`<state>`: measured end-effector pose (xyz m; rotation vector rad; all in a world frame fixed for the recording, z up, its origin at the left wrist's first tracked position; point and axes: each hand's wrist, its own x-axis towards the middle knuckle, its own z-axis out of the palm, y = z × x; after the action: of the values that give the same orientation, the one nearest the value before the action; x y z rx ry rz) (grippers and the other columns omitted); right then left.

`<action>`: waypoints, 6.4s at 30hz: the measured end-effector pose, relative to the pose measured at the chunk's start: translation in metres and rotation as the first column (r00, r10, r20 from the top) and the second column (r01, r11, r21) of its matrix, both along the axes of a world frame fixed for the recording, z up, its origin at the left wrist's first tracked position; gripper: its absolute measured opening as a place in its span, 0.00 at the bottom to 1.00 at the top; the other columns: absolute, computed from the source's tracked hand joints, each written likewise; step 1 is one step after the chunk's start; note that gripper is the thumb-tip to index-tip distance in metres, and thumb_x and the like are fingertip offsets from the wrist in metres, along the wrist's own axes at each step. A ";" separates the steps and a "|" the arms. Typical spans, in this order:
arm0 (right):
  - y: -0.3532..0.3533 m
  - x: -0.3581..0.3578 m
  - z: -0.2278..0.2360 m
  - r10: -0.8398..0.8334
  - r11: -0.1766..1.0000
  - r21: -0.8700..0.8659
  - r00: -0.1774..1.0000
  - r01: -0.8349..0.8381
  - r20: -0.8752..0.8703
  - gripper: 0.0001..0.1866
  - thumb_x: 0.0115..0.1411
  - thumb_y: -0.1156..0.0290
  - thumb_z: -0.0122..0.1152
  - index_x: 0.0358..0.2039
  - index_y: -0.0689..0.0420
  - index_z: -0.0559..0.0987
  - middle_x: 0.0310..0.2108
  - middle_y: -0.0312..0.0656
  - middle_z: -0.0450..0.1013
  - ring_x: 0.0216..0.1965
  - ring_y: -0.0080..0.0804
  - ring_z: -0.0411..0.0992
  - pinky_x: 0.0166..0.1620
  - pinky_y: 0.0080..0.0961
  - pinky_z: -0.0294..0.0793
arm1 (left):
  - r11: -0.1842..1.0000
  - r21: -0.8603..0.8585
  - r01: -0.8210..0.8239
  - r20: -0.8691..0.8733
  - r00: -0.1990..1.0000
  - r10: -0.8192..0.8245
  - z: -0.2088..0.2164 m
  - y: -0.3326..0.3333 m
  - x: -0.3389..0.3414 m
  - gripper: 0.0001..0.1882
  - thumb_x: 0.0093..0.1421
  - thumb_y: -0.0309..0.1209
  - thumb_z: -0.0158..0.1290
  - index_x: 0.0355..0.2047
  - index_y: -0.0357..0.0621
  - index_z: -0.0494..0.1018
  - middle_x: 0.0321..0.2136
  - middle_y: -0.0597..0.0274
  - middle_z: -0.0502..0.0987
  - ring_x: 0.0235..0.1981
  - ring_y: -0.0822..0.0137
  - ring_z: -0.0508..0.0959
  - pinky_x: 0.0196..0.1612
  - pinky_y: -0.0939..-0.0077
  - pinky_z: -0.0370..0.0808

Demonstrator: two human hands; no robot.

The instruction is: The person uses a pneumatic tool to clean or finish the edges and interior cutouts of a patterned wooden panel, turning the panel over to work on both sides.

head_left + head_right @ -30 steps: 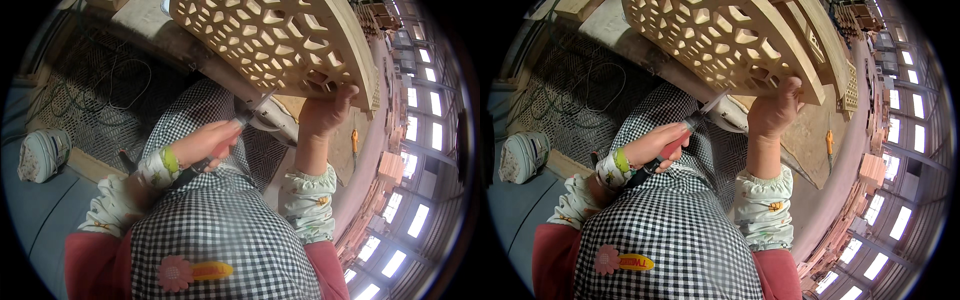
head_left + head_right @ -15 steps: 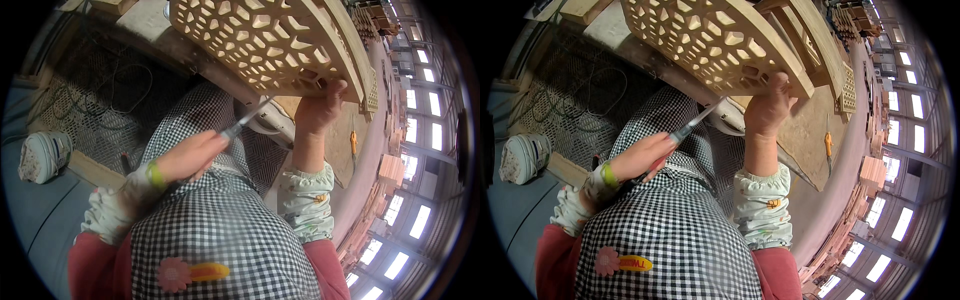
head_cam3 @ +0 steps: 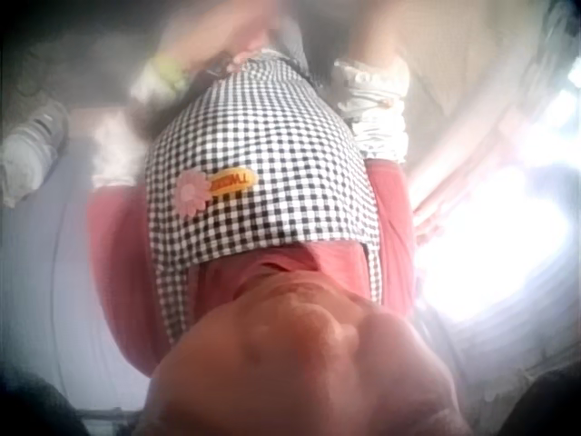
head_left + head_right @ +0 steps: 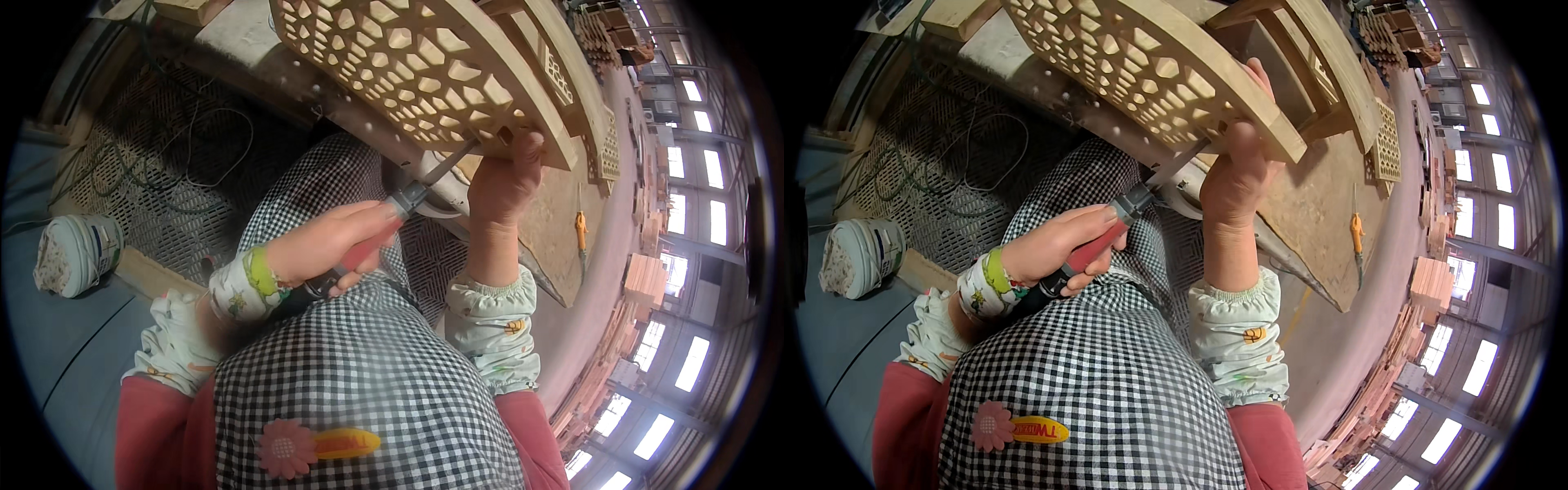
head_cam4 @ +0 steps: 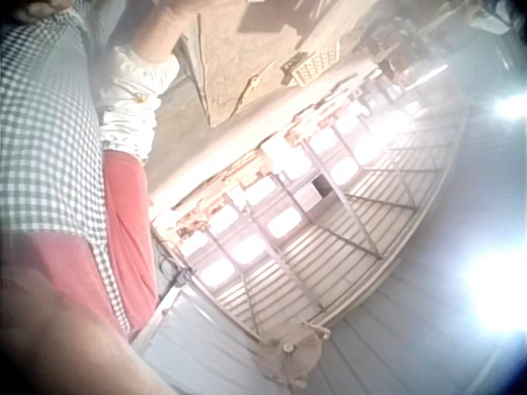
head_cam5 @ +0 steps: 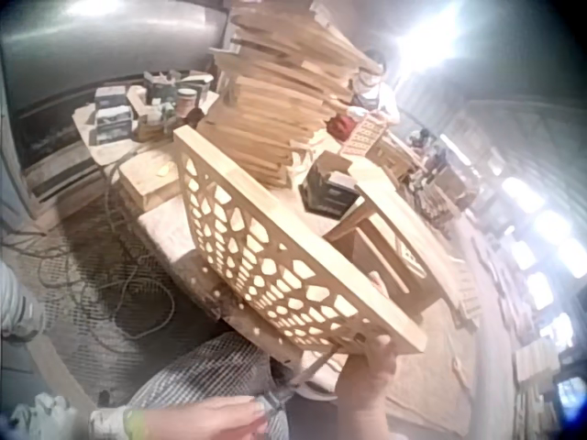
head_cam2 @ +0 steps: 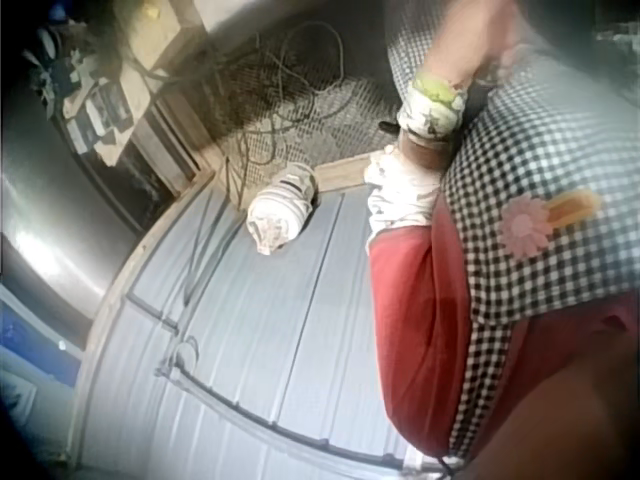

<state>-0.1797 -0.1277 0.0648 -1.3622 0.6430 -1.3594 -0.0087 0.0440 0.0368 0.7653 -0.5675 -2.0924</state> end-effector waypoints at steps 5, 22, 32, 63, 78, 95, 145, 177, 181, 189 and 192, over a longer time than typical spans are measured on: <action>-0.015 -0.023 -0.021 -0.004 1.000 0.020 0.995 0.002 0.099 0.24 0.65 0.57 0.69 0.57 0.53 0.76 0.54 0.36 0.75 0.57 0.35 0.72 0.63 0.42 0.69 | 1.000 0.005 -0.008 0.002 1.000 0.008 0.005 -0.009 -0.007 0.22 0.80 0.47 0.33 0.42 0.42 0.68 0.19 0.67 0.73 0.11 0.78 0.67 0.13 0.83 0.67; -0.006 0.002 0.014 0.015 1.000 0.005 0.999 -0.015 -0.030 0.39 0.64 0.51 0.70 0.68 0.63 0.70 0.65 0.46 0.71 0.63 0.39 0.70 0.67 0.42 0.69 | 1.000 -0.027 0.008 0.251 0.968 -0.001 0.015 0.021 0.006 0.19 0.79 0.45 0.38 0.43 0.42 0.67 0.20 0.68 0.71 0.12 0.78 0.69 0.15 0.83 0.68; 0.003 0.008 0.017 0.056 0.997 -0.047 0.996 -0.059 -0.062 0.47 0.59 0.45 0.72 0.68 0.66 0.69 0.72 0.49 0.62 0.65 0.36 0.68 0.66 0.35 0.67 | 1.000 -0.017 0.008 0.059 0.998 -0.007 0.032 0.008 0.002 0.18 0.79 0.43 0.37 0.43 0.41 0.67 0.20 0.66 0.72 0.11 0.78 0.68 0.14 0.83 0.67; -0.054 -0.018 0.017 -0.052 0.986 -0.154 0.995 0.063 0.080 0.22 0.68 0.57 0.68 0.52 0.62 0.79 0.43 0.43 0.80 0.42 0.34 0.81 0.45 0.36 0.86 | 0.999 0.027 -0.035 0.307 0.951 0.025 -0.037 -0.012 -0.003 0.17 0.78 0.44 0.43 0.42 0.41 0.68 0.18 0.68 0.71 0.11 0.77 0.68 0.13 0.81 0.66; -0.045 -0.022 -0.002 -0.150 0.968 -0.209 0.988 0.139 -0.037 0.33 0.71 0.44 0.59 0.61 0.62 0.74 0.50 0.52 0.80 0.49 0.45 0.82 0.53 0.44 0.84 | 0.997 0.075 0.013 0.343 0.939 -0.038 -0.035 -0.080 -0.035 0.26 0.77 0.53 0.40 0.39 0.41 0.69 0.20 0.69 0.70 0.12 0.76 0.67 0.13 0.79 0.66; -0.062 -0.025 0.003 -0.109 0.978 -0.186 0.992 0.094 -0.068 0.32 0.73 0.45 0.56 0.62 0.61 0.73 0.48 0.51 0.82 0.44 0.43 0.84 0.46 0.39 0.86 | 0.991 0.133 0.021 0.265 0.963 -0.056 -0.054 -0.051 -0.014 0.24 0.78 0.52 0.39 0.40 0.43 0.69 0.18 0.68 0.71 0.11 0.78 0.68 0.13 0.82 0.67; -0.044 -0.064 0.063 -0.205 0.960 -0.255 0.917 0.119 -0.343 0.32 0.56 0.72 0.77 0.61 0.58 0.76 0.50 0.38 0.79 0.55 0.31 0.76 0.54 0.34 0.80 | 0.985 0.135 -0.106 0.438 0.898 0.037 -0.114 0.009 0.035 0.17 0.74 0.43 0.53 0.45 0.40 0.67 0.22 0.66 0.74 0.13 0.76 0.70 0.16 0.79 0.68; -0.015 -0.012 0.113 -0.686 0.658 -0.730 0.252 -0.185 -0.682 0.29 0.66 0.42 0.63 0.23 0.55 0.73 0.14 0.39 0.66 0.16 0.36 0.67 0.24 0.32 0.63 | 0.997 0.012 -0.071 0.371 0.927 0.062 -0.054 -0.041 0.018 0.21 0.77 0.47 0.42 0.46 0.39 0.70 0.20 0.68 0.71 0.13 0.77 0.69 0.14 0.81 0.66; -0.017 -0.011 0.112 -0.686 0.674 -0.719 0.217 -0.172 -0.695 0.29 0.66 0.42 0.63 0.24 0.55 0.73 0.14 0.39 0.67 0.17 0.38 0.68 0.24 0.33 0.64 | 0.998 -0.028 -0.052 0.366 0.929 0.058 -0.049 -0.007 0.027 0.19 0.78 0.45 0.42 0.44 0.41 0.70 0.20 0.69 0.70 0.13 0.78 0.68 0.14 0.82 0.65; 0.008 -0.004 0.115 -0.711 0.666 -0.729 0.160 -0.157 -0.685 0.27 0.66 0.43 0.64 0.25 0.55 0.73 0.16 0.41 0.70 0.18 0.40 0.71 0.24 0.35 0.67 | 0.952 -0.283 -0.114 0.719 0.632 0.289 -0.030 -0.016 0.005 0.19 0.75 0.45 0.46 0.45 0.38 0.71 0.24 0.59 0.76 0.17 0.68 0.75 0.22 0.72 0.72; 0.014 -0.002 0.115 -0.722 0.666 -0.735 0.134 -0.128 -0.678 0.27 0.66 0.44 0.64 0.24 0.55 0.72 0.15 0.42 0.70 0.17 0.40 0.70 0.23 0.36 0.66 | 0.900 -0.432 -0.058 0.810 0.413 0.416 -0.037 -0.024 -0.006 0.23 0.74 0.47 0.48 0.47 0.35 0.71 0.30 0.41 0.82 0.26 0.45 0.83 0.30 0.54 0.79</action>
<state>-0.1812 -0.1135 0.1797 -2.9483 1.5100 -0.8173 -0.0147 0.0199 -0.0002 1.6421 -1.2644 -1.0860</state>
